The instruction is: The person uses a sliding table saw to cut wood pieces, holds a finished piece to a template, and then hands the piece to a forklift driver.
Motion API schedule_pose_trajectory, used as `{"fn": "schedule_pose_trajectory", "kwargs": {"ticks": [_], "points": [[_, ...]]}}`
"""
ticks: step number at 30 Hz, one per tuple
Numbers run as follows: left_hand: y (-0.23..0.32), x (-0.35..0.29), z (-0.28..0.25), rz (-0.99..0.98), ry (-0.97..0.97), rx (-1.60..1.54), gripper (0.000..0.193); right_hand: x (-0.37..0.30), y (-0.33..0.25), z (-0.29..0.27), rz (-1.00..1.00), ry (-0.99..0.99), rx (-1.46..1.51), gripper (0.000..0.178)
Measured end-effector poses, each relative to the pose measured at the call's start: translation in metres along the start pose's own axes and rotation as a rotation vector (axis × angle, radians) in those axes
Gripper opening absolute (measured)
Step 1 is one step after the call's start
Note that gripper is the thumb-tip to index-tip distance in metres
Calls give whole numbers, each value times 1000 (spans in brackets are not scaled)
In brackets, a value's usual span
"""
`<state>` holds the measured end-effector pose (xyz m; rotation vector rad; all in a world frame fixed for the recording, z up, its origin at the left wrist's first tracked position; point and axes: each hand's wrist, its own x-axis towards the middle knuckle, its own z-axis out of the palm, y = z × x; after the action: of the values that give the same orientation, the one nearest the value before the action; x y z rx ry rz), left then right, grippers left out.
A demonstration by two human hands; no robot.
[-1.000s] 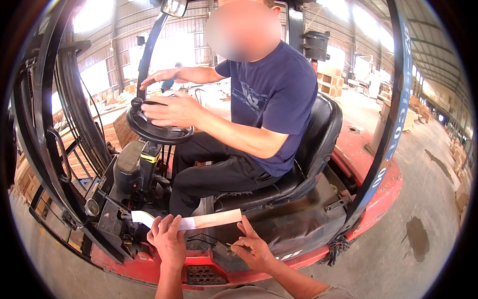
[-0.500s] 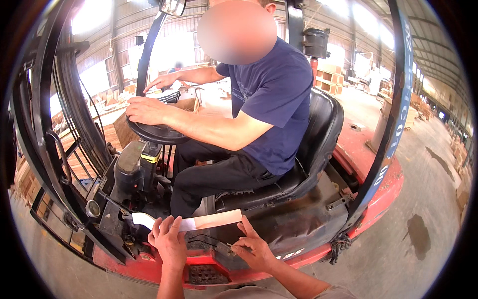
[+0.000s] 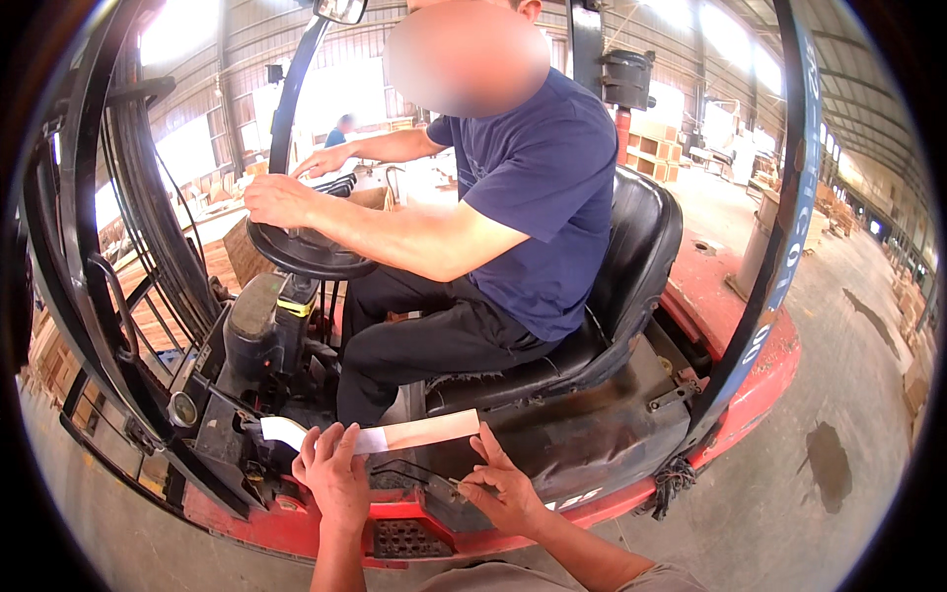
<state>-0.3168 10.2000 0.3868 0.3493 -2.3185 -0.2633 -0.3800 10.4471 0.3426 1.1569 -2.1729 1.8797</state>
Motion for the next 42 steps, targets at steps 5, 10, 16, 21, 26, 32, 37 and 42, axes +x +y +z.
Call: {"fn": "schedule_pose_trajectory", "kwargs": {"ticks": [5,10,16,21,26,32,37,42], "points": [[0,0,0,-3,-3,-8,52,-2,4,-1,13,-11,-12,10],[0,-1,2,-7,-9,-1,51,-3,6,1,10,-6,12,10],[-2,-1,2,-4,-4,-4,50,-2,3,1,30,-12,12,10],[-1,-1,0,-16,-20,-11,49,-1,3,1,-4,-13,-29,10],[-3,-3,3,-14,-9,-15,50,-2,3,2,-5,-4,-29,9],[-2,-3,2,-12,-9,-13,51,-2,3,2,16,-1,-29,9],[-3,-4,2,-14,-7,-11,50,-2,1,2,26,-10,-13,13],[-2,-4,2,-17,-18,-9,50,-2,0,2,38,-7,12,13]]}}
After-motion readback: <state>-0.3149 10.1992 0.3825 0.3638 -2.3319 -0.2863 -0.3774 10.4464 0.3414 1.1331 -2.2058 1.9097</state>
